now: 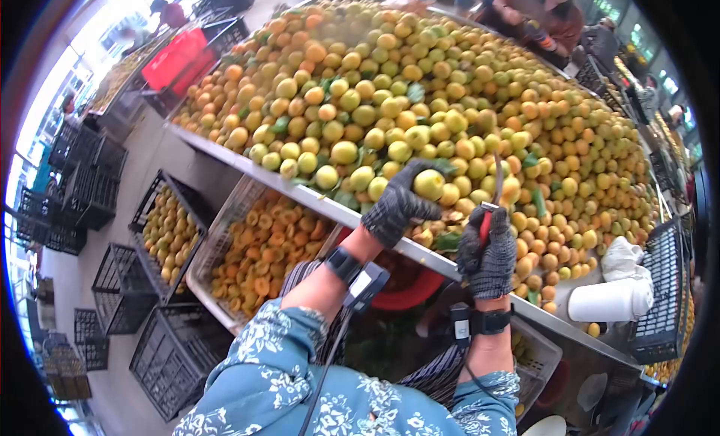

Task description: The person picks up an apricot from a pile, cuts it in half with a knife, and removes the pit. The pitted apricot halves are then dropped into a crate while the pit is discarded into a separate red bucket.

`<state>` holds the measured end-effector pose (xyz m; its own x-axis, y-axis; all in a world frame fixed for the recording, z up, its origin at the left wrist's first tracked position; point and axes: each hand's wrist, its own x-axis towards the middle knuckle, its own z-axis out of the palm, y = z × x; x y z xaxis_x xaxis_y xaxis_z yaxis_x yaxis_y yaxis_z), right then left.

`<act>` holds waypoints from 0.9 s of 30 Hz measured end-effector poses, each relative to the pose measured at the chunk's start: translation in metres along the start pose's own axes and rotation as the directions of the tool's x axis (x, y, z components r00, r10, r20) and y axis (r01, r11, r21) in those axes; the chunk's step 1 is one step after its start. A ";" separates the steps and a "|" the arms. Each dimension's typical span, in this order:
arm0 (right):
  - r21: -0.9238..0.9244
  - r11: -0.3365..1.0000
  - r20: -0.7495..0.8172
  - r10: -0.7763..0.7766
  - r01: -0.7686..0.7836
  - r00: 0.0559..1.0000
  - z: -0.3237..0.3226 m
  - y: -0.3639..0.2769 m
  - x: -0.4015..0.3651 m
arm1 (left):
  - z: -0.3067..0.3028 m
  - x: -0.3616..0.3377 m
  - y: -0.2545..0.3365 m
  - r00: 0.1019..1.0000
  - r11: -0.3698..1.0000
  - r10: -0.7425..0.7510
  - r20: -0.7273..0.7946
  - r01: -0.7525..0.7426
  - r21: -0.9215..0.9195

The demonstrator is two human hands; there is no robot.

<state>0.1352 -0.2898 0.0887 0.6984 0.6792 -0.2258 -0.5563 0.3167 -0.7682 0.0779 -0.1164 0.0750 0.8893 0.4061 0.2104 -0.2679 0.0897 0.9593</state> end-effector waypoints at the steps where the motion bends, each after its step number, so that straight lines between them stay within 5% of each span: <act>1: -0.193 0.976 -0.086 -0.116 0.098 0.989 0.006 0.000 -0.002 | 0.001 0.000 0.004 1.000 0.999 0.004 0.013 -0.003 -0.051; 2: -0.387 0.904 -0.143 -0.255 0.183 0.956 0.009 0.002 -0.002 | 0.001 -0.001 0.009 0.999 0.998 0.012 0.033 -0.010 -0.066; 3: -0.381 0.908 -0.145 -0.247 0.176 0.958 0.006 0.008 -0.001 | 0.002 -0.002 0.014 0.998 0.996 0.023 0.056 -0.019 -0.084; 4: -0.515 0.819 -0.040 -0.318 0.254 0.947 -0.002 0.014 0.002 | -0.001 -0.005 0.019 0.980 0.916 -0.152 0.129 0.189 -0.354; 5: -0.627 0.703 0.077 -0.372 0.335 0.925 -0.004 0.017 0.002 | -0.002 -0.005 0.018 0.980 0.916 -0.155 0.128 0.191 -0.353; 7: -0.627 0.701 0.077 -0.378 0.339 0.923 0.002 0.022 0.000 | -0.004 -0.003 0.015 0.975 0.817 -0.138 0.177 0.213 -0.537; 13: -0.562 0.788 0.027 -0.287 0.252 0.958 0.013 0.036 -0.004 | -0.012 -0.003 0.011 0.993 0.857 -0.039 0.109 0.090 -0.508; 18: -0.570 0.777 0.037 -0.302 0.268 0.953 0.021 0.036 -0.004 | -0.014 0.000 0.002 0.984 0.723 -0.035 0.176 0.147 -0.675; 23: -0.672 0.655 0.050 -0.425 0.346 0.904 0.024 0.040 0.003 | -0.003 -0.010 -0.004 0.968 0.673 -0.091 0.235 0.234 -0.702; 27: -0.622 0.712 0.036 -0.390 0.326 0.920 0.018 0.040 0.012 | 0.001 -0.008 -0.008 0.952 0.705 -0.192 0.238 0.302 -0.642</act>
<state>0.1128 -0.2572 0.0661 0.8432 0.5255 0.1137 0.1122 0.0349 -0.9931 0.0735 -0.1214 0.0662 0.9863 0.1532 0.0614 -0.1580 0.7695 0.6188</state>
